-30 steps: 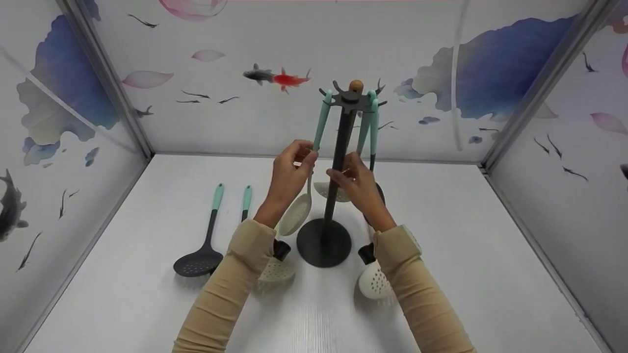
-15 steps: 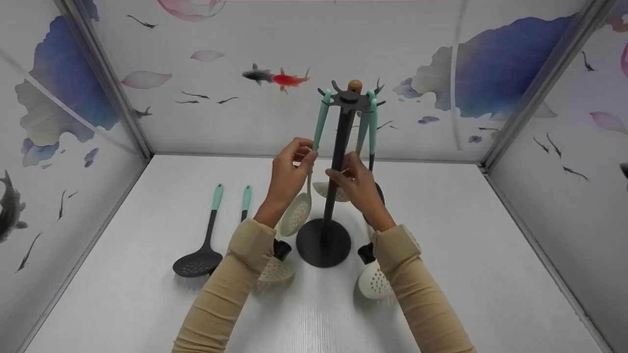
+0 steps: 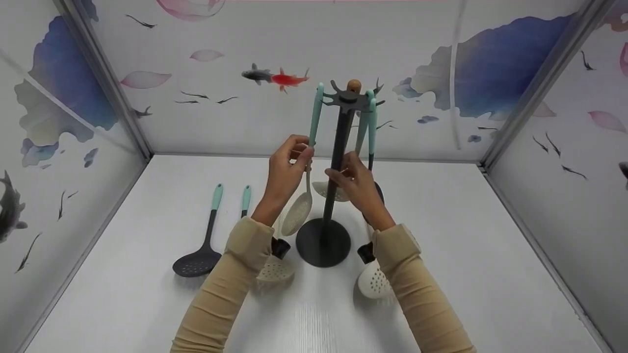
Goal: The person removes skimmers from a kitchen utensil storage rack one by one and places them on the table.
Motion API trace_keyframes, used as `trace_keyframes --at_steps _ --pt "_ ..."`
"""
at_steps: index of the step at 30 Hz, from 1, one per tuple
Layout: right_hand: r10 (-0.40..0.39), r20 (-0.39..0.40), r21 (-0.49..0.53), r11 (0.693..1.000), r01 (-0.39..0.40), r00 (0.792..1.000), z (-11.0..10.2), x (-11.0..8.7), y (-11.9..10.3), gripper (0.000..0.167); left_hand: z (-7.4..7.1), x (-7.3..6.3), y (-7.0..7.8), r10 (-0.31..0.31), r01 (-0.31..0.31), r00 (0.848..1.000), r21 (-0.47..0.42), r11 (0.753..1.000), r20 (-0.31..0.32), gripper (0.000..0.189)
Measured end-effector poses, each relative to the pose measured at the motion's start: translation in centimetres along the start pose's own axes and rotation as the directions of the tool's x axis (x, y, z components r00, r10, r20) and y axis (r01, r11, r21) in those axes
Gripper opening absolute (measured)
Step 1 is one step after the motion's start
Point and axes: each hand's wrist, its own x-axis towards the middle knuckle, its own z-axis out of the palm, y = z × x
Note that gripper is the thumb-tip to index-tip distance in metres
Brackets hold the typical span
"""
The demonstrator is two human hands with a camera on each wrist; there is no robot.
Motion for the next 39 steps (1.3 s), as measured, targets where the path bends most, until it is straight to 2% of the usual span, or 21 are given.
trace_keyframes --at_steps 1,8,15,23,29,34,39 --pt "-0.002 0.000 -0.001 1.000 0.002 1.000 0.0 0.0 0.0 0.021 -0.1 0.0 0.1 -0.001 0.001 1.000 -0.008 1.000 -0.003 0.019" --pt "-0.034 -0.011 0.000 0.999 0.034 0.999 0.3 1.0 3.7 0.025 -0.8 0.1 -0.1 0.001 -0.001 1.000 -0.008 1.000 -0.018 0.021" --pt "-0.045 -0.012 -0.008 0.999 0.045 0.999 0.3 1.0 3.7 0.026 -2.0 -0.2 -0.7 -0.007 0.008 0.999 0.021 1.000 -0.041 0.021" --pt "-0.045 -0.005 0.007 0.999 0.045 0.999 0.3 1.0 3.7 0.024 -3.7 -0.4 -1.3 -0.047 0.051 0.995 0.048 0.998 -0.085 0.023" --pt "-0.034 0.008 0.017 0.999 0.034 0.999 0.0 0.3 1.3 0.021 -5.2 -0.6 -1.7 -0.086 0.094 0.989 0.062 0.994 -0.123 0.025" --pt "-0.020 0.013 0.031 0.999 0.020 1.000 -0.1 -0.1 0.3 0.019 -6.6 -0.9 -2.2 -0.080 0.095 0.983 0.086 0.992 -0.164 0.027" --pt "-0.019 0.009 0.050 0.999 0.019 1.000 0.2 0.5 2.5 0.023 -8.1 -1.3 -2.8 -0.086 0.111 0.975 0.114 0.987 -0.204 0.028"
